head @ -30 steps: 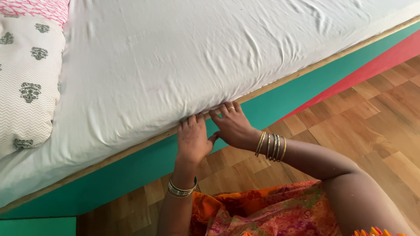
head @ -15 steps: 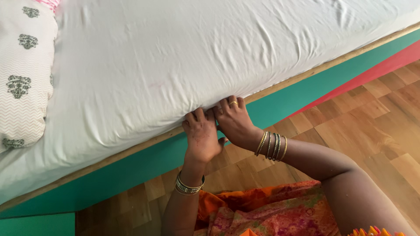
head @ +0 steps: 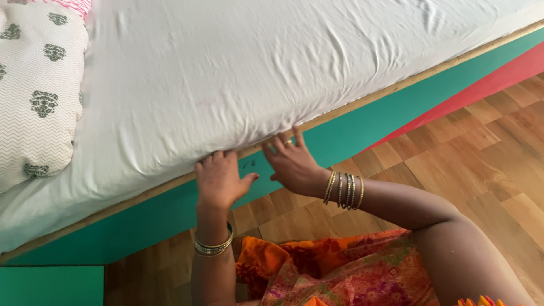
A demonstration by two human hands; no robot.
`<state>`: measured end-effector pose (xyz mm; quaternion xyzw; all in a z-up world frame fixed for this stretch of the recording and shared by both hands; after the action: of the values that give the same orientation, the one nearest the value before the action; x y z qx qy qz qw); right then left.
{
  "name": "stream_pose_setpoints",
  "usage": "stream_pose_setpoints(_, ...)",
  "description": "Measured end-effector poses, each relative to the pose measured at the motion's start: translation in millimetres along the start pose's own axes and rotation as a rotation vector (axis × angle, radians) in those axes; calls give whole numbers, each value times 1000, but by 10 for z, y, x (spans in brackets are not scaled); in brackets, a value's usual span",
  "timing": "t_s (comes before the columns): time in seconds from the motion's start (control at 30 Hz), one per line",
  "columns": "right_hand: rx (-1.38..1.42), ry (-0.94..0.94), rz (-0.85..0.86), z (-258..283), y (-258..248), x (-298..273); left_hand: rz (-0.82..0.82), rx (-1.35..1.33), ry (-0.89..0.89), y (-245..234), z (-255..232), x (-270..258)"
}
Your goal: The person tucks the edges of a white bedsheet under the mattress of a low bed and subsequently smooths the surface of the sheet and arranges pillows against the headboard.
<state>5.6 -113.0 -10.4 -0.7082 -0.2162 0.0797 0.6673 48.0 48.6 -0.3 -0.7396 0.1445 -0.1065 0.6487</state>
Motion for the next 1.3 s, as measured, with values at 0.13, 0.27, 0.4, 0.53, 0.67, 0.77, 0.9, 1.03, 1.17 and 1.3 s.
stream_pose_setpoints(0.13, 85, -98, -112, 171, 27, 80, -52, 11, 0, 33, 68, 8)
stream_pose_setpoints(0.27, 89, -83, -165, 178, 44, 169, -165, -15, 62, 91, 3, 12)
stream_pose_setpoints(0.4, 31, -62, -185, 206, 54, 193, -169, -14, 59, 115, -60, -11)
stream_pose_setpoints(0.53, 22, -49, -171, 200, 73, 270, -195, -60, 56, 88, -90, 30)
stream_pose_setpoints(0.67, -60, -16, -184, 230, 147, 315, -180, -101, 63, 98, -53, 71)
stream_pose_setpoints(0.77, -79, -13, -167, 241, 188, 316, -181, -94, 65, 115, -33, 72)
stream_pose_setpoints(0.9, -85, -43, -225, 258, 167, 212, -206, -107, 107, 150, 1, 37)
stream_pose_setpoints(1.03, -17, -47, -33, 154, 53, 76, -119, -47, 130, 173, -109, -44)
stream_pose_setpoints(1.17, -4, 98, 93, -129, -86, -19, -63, -151, 256, 188, -390, -52)
stream_pose_setpoints(1.3, 33, 228, 108, -359, -149, -58, -197, -167, 262, 165, -579, 0)
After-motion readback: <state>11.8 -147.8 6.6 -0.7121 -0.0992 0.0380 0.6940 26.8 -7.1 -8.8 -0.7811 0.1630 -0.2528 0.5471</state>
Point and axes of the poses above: each hand's wrist, its own x-axis towards the middle knuckle, its own y-axis out of the palm, z = x × y, the point moved 4 cm from there along x, towards the middle knuckle, and after that the axes turned 2 degrees about -y, right-handed, at the moved point
